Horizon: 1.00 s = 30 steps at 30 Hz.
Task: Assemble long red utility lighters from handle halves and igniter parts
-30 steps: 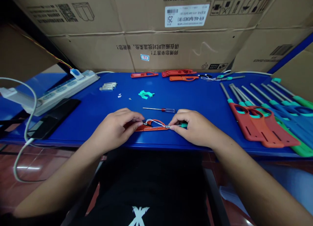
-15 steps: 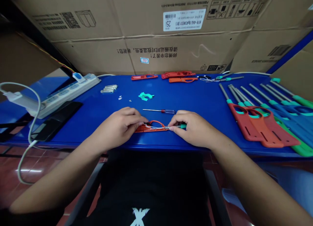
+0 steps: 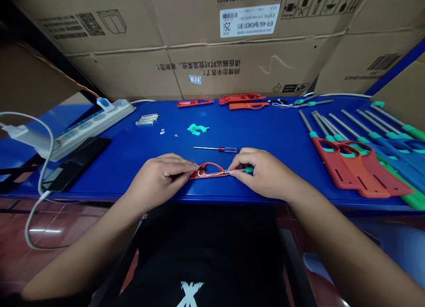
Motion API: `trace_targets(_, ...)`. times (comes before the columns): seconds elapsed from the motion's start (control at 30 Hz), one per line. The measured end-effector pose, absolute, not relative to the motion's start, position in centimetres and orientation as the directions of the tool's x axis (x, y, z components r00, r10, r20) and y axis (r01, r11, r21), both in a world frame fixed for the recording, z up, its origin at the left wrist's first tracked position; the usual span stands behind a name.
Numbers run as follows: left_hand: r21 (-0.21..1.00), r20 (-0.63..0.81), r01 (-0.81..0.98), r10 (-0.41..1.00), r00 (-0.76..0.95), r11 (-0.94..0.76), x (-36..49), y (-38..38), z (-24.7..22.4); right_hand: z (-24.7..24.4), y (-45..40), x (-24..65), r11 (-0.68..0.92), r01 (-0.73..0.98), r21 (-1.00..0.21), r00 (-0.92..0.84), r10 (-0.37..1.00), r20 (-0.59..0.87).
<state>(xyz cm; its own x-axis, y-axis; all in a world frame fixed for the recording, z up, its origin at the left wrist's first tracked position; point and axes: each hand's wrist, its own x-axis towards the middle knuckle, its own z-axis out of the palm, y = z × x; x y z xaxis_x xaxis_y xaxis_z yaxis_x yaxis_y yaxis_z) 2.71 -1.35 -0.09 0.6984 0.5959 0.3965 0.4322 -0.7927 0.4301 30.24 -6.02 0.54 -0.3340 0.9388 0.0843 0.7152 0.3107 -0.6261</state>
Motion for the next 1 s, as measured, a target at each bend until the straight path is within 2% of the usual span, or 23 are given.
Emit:
trace_targets(0.1,0.449,0.402,0.412,0.591,0.699,-0.793,2.6,-1.3,0.0,0.5,-6.0,30.2,0.307,0.713,-0.630,-0.332,0.940,0.083)
trace_targets(0.27,0.526,0.345,0.453,0.667,0.660,-0.720,2.7,-1.2,0.1,0.5,-6.1,30.2,0.300,0.720,-0.625,-0.327,0.942,0.076)
trace_targets(0.53,0.416,0.426,0.486,0.636,0.643,-0.769,2.8,-2.1,-0.5,0.5,-6.0,30.3,0.324,0.721,-0.613,-0.346,0.934,0.087)
trace_targets(0.7,0.428,0.417,0.490,0.647,0.639,-0.760,2.7,-2.3,-0.6,0.4,-6.0,30.3,0.324,0.715,-0.620,-0.344,0.934,0.091)
trace_targets(0.83,0.335,0.452,0.512,0.612,0.649,-0.791,2.8,-2.4,-0.8,0.4,-6.0,30.3,0.320,0.716,-0.620,-0.345,0.935,0.084)
trace_targets(1.0,0.323,0.434,0.484,0.581,0.688,-0.814,2.7,-2.2,-0.1,0.5,-6.1,30.3,0.332,0.717,-0.612,-0.347,0.933,0.099)
